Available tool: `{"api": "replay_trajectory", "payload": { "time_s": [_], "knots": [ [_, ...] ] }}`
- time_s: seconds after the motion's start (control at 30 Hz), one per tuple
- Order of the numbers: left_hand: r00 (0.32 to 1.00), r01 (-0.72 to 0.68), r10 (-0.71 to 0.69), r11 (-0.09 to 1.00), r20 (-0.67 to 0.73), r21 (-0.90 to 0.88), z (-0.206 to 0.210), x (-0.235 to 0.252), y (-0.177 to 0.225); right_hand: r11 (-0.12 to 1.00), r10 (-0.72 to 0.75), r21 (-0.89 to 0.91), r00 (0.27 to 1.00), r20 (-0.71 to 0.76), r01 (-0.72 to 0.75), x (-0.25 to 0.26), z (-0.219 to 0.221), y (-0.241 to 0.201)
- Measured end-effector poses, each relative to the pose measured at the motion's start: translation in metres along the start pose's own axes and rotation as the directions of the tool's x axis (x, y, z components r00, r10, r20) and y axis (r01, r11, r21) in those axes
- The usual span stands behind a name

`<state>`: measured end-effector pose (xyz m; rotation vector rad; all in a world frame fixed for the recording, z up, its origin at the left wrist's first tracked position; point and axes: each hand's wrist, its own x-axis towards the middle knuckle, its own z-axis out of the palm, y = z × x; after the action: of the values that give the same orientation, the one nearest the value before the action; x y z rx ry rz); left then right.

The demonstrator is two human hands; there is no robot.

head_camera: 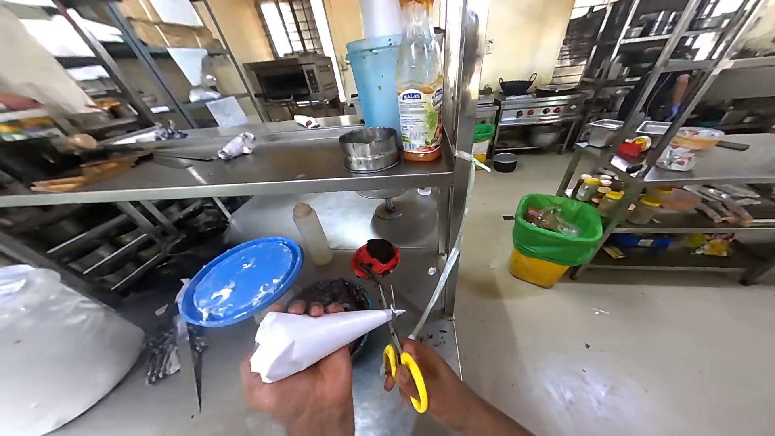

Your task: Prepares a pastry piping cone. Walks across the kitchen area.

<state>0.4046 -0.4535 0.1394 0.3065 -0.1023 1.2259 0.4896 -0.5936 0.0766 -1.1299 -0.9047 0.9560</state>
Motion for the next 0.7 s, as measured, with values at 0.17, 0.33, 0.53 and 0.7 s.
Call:
{"api": "replay_trajectory", "payload": {
  "time_s": [0.17, 0.33, 0.53, 0.7],
  "knots": [
    [1.0, 0.018, -0.018, 1.0, -0.013, -0.019, -0.002, 0.002, 0.003, 1.0, -0.023, -0.007, 1.0, -0.003, 0.023, -0.001, 0.004, 0.006],
    [1.0, 0.021, -0.022, 0.999, -0.02, -0.027, -0.001, 0.003, 0.005, 0.999, -0.039, -0.018, 0.999, -0.027, 0.038, 0.0, 0.007, 0.006],
    [0.996, 0.04, -0.042, 0.999, -0.073, -0.028, -0.002, 0.006, 0.007, 0.998, -0.046, -0.039, 0.989, -0.138, 0.041, -0.002, 0.019, 0.009],
    [0.983, 0.091, -0.101, 0.993, -0.15, -0.075, -0.015, 0.015, 0.009, 0.994, -0.01, -0.106, 0.974, -0.225, -0.014, -0.004, 0.018, 0.026]
  ]
}}
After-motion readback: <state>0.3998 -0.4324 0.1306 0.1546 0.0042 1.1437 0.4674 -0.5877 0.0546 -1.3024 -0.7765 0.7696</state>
